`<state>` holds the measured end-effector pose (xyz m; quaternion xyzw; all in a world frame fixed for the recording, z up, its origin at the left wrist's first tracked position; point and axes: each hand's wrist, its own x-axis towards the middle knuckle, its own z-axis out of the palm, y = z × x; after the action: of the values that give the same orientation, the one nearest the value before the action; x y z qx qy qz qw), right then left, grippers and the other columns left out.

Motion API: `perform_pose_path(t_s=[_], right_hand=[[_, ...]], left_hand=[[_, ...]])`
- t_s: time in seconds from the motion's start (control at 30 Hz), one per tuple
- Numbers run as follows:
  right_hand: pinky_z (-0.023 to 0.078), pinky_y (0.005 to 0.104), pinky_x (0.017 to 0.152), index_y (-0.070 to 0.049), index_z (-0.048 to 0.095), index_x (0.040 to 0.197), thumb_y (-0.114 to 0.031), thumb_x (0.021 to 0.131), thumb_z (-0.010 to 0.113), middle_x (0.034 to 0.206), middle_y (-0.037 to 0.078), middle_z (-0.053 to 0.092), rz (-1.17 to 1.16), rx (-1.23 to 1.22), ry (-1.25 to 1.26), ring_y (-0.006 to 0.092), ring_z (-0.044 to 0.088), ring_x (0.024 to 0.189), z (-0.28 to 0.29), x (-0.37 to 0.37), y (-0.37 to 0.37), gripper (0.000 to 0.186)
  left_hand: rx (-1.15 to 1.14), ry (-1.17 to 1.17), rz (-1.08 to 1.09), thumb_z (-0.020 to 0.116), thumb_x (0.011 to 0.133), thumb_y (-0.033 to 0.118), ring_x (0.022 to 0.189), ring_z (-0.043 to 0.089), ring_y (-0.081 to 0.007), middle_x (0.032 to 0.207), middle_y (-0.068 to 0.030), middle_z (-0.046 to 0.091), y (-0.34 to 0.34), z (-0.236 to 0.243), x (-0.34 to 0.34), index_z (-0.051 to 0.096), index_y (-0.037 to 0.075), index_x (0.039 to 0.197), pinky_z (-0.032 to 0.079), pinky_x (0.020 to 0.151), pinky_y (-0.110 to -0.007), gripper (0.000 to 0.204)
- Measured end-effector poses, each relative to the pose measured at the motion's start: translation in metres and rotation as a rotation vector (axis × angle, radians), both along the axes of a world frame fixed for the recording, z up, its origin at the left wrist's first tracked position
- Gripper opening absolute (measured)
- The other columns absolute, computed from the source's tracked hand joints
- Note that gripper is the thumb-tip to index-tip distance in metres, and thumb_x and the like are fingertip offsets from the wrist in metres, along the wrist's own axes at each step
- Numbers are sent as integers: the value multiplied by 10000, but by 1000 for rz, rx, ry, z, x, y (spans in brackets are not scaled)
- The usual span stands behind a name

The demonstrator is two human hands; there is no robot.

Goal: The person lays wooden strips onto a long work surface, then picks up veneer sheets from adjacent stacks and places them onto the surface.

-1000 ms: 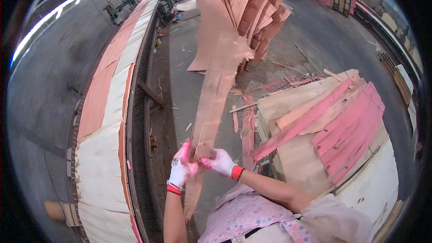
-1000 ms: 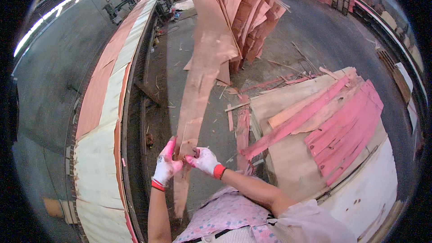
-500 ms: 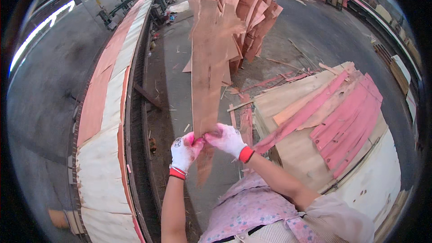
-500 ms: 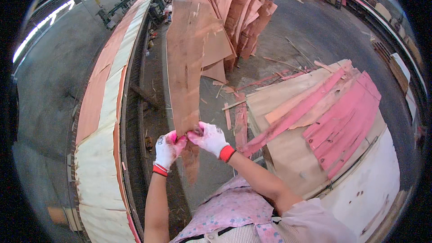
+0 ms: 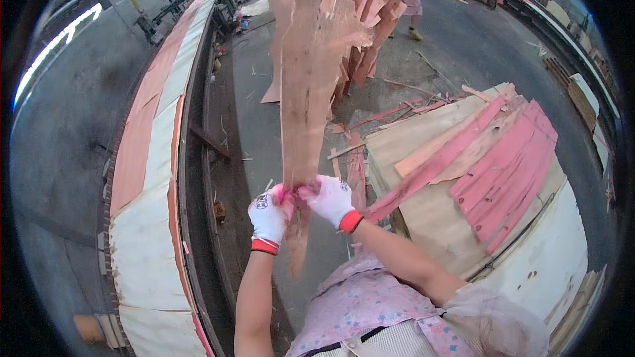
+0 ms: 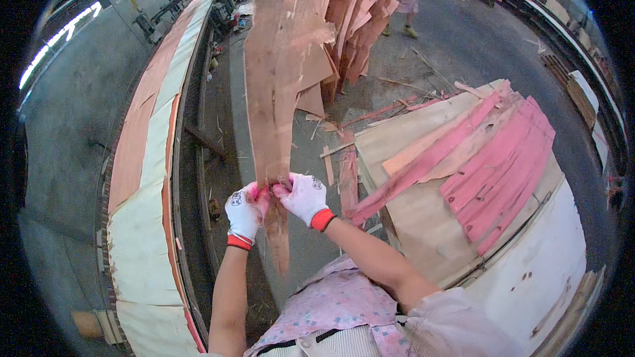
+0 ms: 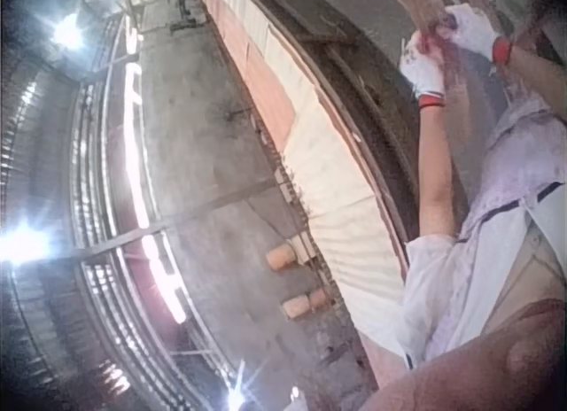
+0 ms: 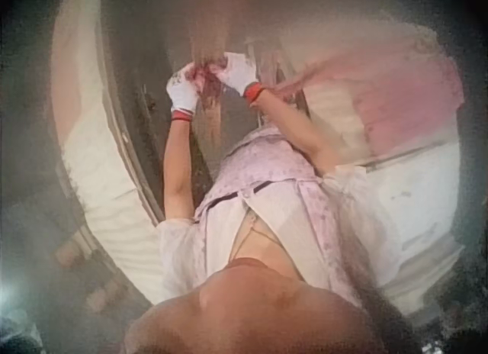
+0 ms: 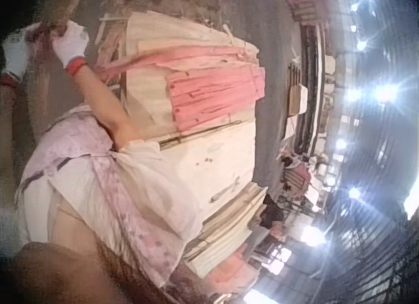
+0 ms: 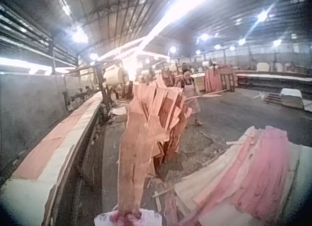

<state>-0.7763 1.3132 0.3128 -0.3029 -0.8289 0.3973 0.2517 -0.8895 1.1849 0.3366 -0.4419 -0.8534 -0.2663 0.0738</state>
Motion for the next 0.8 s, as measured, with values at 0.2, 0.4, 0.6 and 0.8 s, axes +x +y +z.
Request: perform_pose_path(t_s=[0.2, 0.4, 0.6, 0.8], right_hand=[[508, 424, 641, -76, 659, 879, -442, 765, 633, 799, 154, 667, -152, -116, -122, 327, 652, 748, -45, 16, 39, 384], [494, 284, 465, 12, 633, 941, -244, 794, 729, 784, 54, 645, -156, -849, 386, 107, 607, 628, -83, 3, 31, 310], [479, 256, 487, 20, 588, 1049, -206, 836, 689, 868, 19, 632, 48, -944, 478, 114, 597, 710, -43, 17, 21, 326], [515, 292, 669, -2, 561, 1105, -208, 840, 679, 930, 47, 641, 312, -856, 396, 134, 613, 790, 1, 33, 27, 356]], left_hand=[[-101, 336, 429, 662, 799, 156, 683, 660, -237, 777, -104, 682, -45, 32, -56, 690, 71, 912, 513, 625, -358, 145], [272, -457, 94, 645, 859, 207, 666, 625, -140, 702, -43, 657, -53, 22, -70, 676, 35, 922, 458, 590, -272, 186], [511, -943, -68, 650, 852, 105, 847, 635, -137, 932, -58, 662, -44, 29, -52, 604, -23, 1111, 489, 750, -255, 293], [369, -880, -252, 620, 890, 191, 905, 639, -171, 1131, -107, 608, -30, 57, -29, 508, -4, 1255, 486, 811, -261, 428]])
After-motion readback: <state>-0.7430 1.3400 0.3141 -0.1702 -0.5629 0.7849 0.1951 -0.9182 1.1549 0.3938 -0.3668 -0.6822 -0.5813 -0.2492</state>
